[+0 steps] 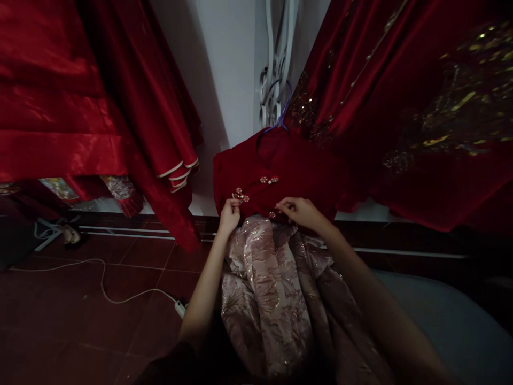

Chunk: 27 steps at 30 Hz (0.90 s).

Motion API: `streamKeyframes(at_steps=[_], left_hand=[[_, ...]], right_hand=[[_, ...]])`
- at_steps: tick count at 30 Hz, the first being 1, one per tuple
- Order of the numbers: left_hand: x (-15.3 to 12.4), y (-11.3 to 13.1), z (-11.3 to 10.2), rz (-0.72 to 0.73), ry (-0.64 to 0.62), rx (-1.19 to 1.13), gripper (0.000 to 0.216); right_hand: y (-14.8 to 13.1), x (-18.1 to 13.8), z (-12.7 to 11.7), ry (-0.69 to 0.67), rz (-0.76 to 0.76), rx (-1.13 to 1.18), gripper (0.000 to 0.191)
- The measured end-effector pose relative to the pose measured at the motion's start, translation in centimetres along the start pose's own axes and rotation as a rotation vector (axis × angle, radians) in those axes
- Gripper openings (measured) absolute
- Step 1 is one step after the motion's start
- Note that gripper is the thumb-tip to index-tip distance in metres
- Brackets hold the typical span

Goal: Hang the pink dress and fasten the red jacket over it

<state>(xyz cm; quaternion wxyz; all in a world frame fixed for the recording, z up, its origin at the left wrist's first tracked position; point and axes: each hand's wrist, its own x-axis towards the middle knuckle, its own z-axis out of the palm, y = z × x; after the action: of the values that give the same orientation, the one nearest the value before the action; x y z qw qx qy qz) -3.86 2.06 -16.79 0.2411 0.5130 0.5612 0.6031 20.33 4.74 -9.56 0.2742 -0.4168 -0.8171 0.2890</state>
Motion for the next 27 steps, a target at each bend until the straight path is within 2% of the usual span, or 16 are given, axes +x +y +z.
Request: streamKeyframes(at_steps=[2,4,6,8,11,16,20,24,25,27], left_hand=[[-1.7,-0.7,0.5,-0.003,0.072,0.156,0.026],[-3.5,-1.1,0.9,-0.028,0.125,0.277,0.033],[-4.8,-1.3,1.0,-0.045,0.124,0.350,0.036],[-5.5,-1.3,0.9,-0.022,0.070,0.407,0.039],[-5.7,-0.9,0.6,0.042,0.047,0.548,0.032],[-5.8,0.1,0.6,0.126,0.182,0.772,0.029],[-6.0,0.0,0.9,0.184,0.155,0.744,0.026],[-5.9,-0.1,0.2,0.152,0.058,0.508,0.013],[-5.8,0.3,-0.2,0.123,0.066,0.453,0.012],[-5.4,1.7,-0.9,0.075,0.189,0.381,0.014]], right_hand=[[0.5,-0.7,0.7,0.063,-0.018,-0.135,0.023],[0.9,-0.9,2.1,0.068,-0.024,-0.177,0.022],[1.0,-0.7,3.5,0.025,-0.007,-0.183,0.021],[1.0,-0.4,4.5,-0.029,0.027,-0.179,0.022],[1.0,-0.2,4.7,-0.089,0.081,-0.193,0.024],[1.2,-0.5,3.6,-0.139,0.093,-0.158,0.023],[1.4,-0.7,2.8,-0.142,0.096,-0.105,0.026],[1.9,-0.8,2.0,-0.136,0.135,-0.003,0.028],[2.0,-0.8,1.7,-0.138,0.154,0.042,0.029],[2.1,-0.8,1.0,-0.121,0.187,0.150,0.030]])
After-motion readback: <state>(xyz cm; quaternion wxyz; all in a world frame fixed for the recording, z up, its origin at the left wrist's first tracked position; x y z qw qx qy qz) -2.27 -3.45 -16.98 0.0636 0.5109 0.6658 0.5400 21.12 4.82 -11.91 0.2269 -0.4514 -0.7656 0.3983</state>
